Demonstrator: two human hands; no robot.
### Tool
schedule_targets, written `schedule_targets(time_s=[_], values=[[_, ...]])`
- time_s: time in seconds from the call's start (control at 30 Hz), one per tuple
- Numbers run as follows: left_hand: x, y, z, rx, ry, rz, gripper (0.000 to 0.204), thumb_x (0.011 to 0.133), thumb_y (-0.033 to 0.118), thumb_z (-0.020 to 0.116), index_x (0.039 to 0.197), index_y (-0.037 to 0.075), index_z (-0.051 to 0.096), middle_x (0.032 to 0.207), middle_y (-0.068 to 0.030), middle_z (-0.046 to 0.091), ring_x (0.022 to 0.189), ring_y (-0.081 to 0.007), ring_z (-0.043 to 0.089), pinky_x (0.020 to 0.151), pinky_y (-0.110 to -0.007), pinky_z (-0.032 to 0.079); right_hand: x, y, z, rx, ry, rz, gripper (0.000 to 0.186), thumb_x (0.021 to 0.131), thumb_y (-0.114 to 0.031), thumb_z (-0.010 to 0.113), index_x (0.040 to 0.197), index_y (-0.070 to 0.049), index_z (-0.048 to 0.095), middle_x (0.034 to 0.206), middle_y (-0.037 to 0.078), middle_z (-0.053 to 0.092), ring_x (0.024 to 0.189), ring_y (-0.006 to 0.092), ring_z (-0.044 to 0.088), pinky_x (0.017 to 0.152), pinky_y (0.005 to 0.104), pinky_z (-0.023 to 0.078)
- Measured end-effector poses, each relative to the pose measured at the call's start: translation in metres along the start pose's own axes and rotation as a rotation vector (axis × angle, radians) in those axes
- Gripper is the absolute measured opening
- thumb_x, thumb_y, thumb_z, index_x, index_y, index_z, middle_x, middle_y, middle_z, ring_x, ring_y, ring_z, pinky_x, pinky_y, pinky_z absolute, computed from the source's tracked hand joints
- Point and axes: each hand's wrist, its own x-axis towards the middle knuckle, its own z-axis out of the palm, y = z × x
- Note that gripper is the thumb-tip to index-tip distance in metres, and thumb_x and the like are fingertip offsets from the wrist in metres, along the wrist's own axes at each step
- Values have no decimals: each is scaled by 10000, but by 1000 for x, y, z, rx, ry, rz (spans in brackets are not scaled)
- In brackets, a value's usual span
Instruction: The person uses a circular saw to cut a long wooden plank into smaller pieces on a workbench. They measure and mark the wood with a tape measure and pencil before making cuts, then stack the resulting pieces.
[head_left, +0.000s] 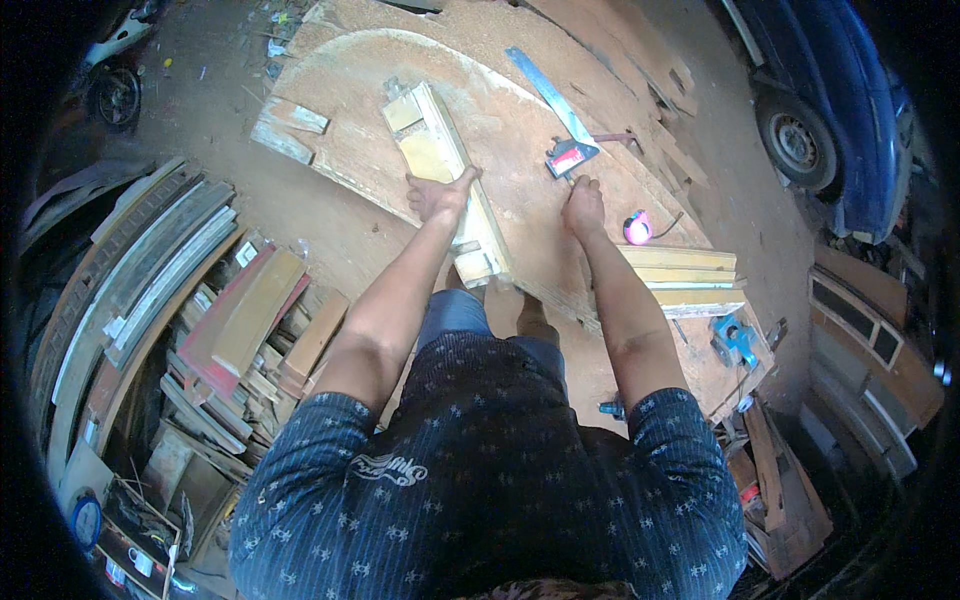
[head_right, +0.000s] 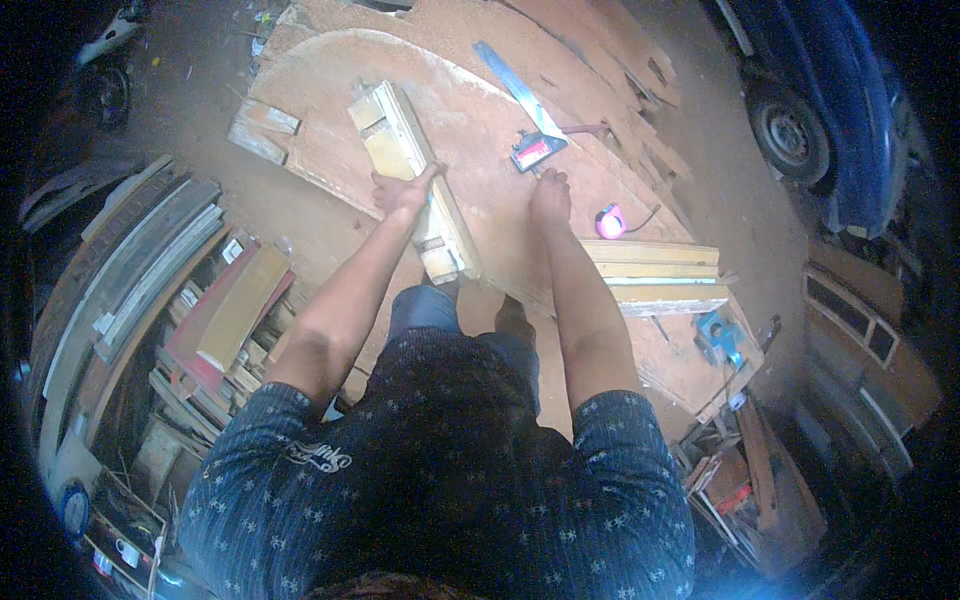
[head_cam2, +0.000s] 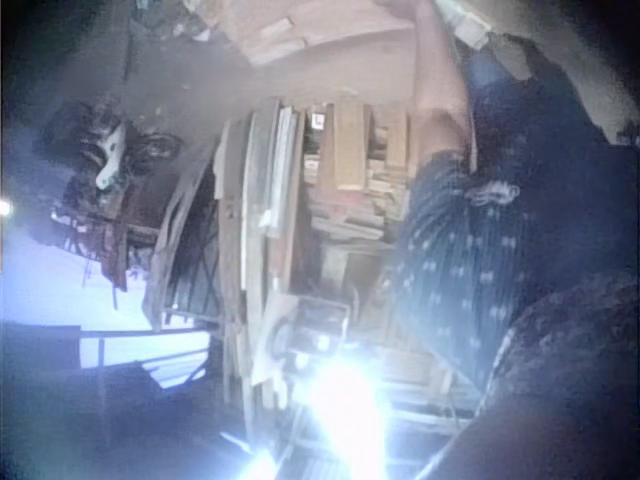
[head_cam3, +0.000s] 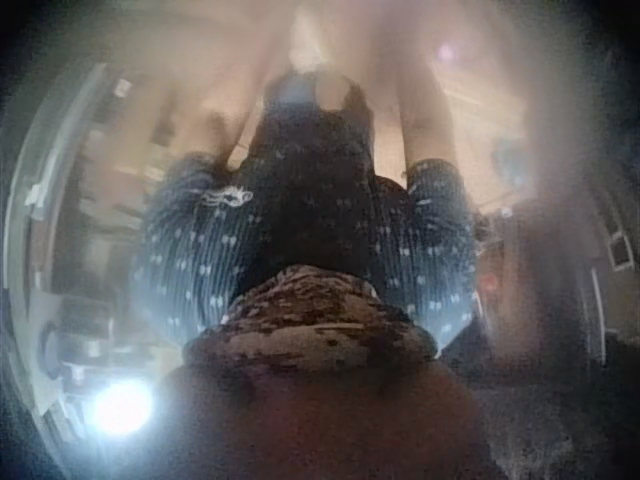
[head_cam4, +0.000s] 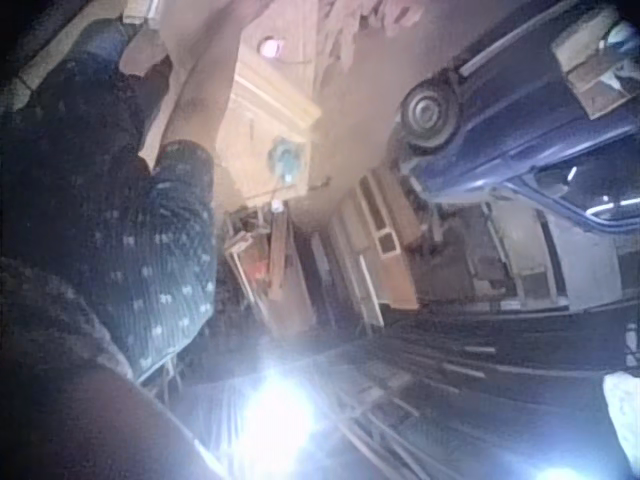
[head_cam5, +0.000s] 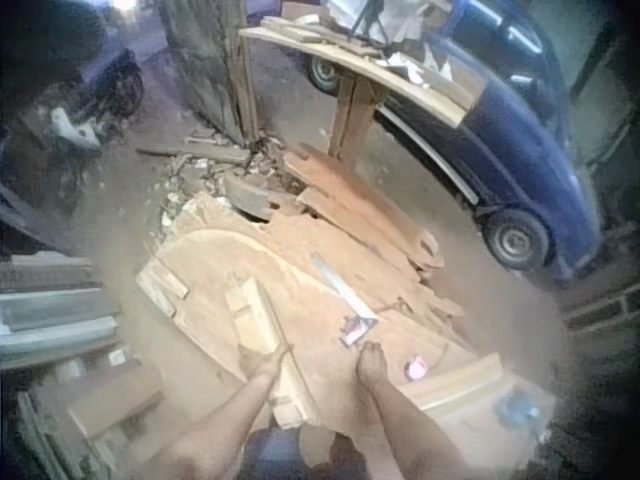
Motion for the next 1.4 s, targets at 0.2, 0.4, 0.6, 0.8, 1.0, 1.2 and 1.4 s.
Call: schedule_targets(time_s=[0.2, 0.4, 0.6, 0.8, 1.0, 1.2, 1.4], values=[[-4, -16, 5, -52, 184, 328, 1028, 793, 570, 782, 1498, -36, 344, 1528, -283, 345, 1437, -411, 339, 1165, -528, 319, -37, -53, -116, -105, -132, -54, 324, 926, -197, 589, 1155, 32, 566, 1131, 293, 589, 964, 487, 677, 832, 522, 579], [-89, -17, 24, -581, -418, 602, 554, 1107, 422, 369, 1225, -31, 666, 1226, -189, 663, 1232, -307, 585, 1071, -414, 429, -116, -50, -216, 129, -55, -373, 194, 938, -183, 640, 1009, -3, 657, 848, 150, 668, 766, 319, 681, 703, 446, 525], [-191, -16, 46, -1134, -937, 28, 678, 1103, 539, 190, 1401, 42, 541, 1257, -151, 641, 1186, -231, 595, 1060, -392, 450, -178, -40, -233, 681, -343, -111, 293, 923, -185, 754, 1108, -11, 610, 882, 44, 625, 732, 139, 561, 680, 316, 484], [-213, -56, 64, -915, -1225, -22, 656, 1108, 511, 219, 1463, 21, 472, 1328, -163, 602, 1206, -264, 589, 1105, -397, 421, -217, -18, -192, 921, -633, 256, 358, 881, -165, 805, 1124, -56, 566, 789, -20, 570, 658, 75, 565, 575, 255, 467], [-163, -113, 47, -361, -346, 631, 566, 998, 403, 595, 1366, -25, 550, 1272, -244, 624, 1218, -368, 581, 1092, -444, 420, -224, -3, -179, 1095, -510, 169, 353, 890, -149, 773, 1168, -54, 577, 785, -16, 593, 595, 74, 491, 532, 246, 367], [-56, -157, 67, -65, 262, 218, 928, 836, 509, 764, 1441, -73, 367, 1392, -343, 451, 1216, -483, 529, 1055, -509, 455, -205, -17, -192, 977, -653, 299, 480, 921, -72, 695, 1371, -29, 533, 898, 40, 676, 737, 119, 635, 638, 296, 502], [-66, -157, 93, -203, -151, 207, 879, 828, 558, 751, 1361, -66, 435, 1299, -289, 538, 1237, -447, 540, 1055, -502, 457, -143, -90, -202, 581, -804, 130, 668, 881, 61, 568, 1523, -31, 405, 964, 113, 678, 533, 158, 595, 448, 311, 477]])
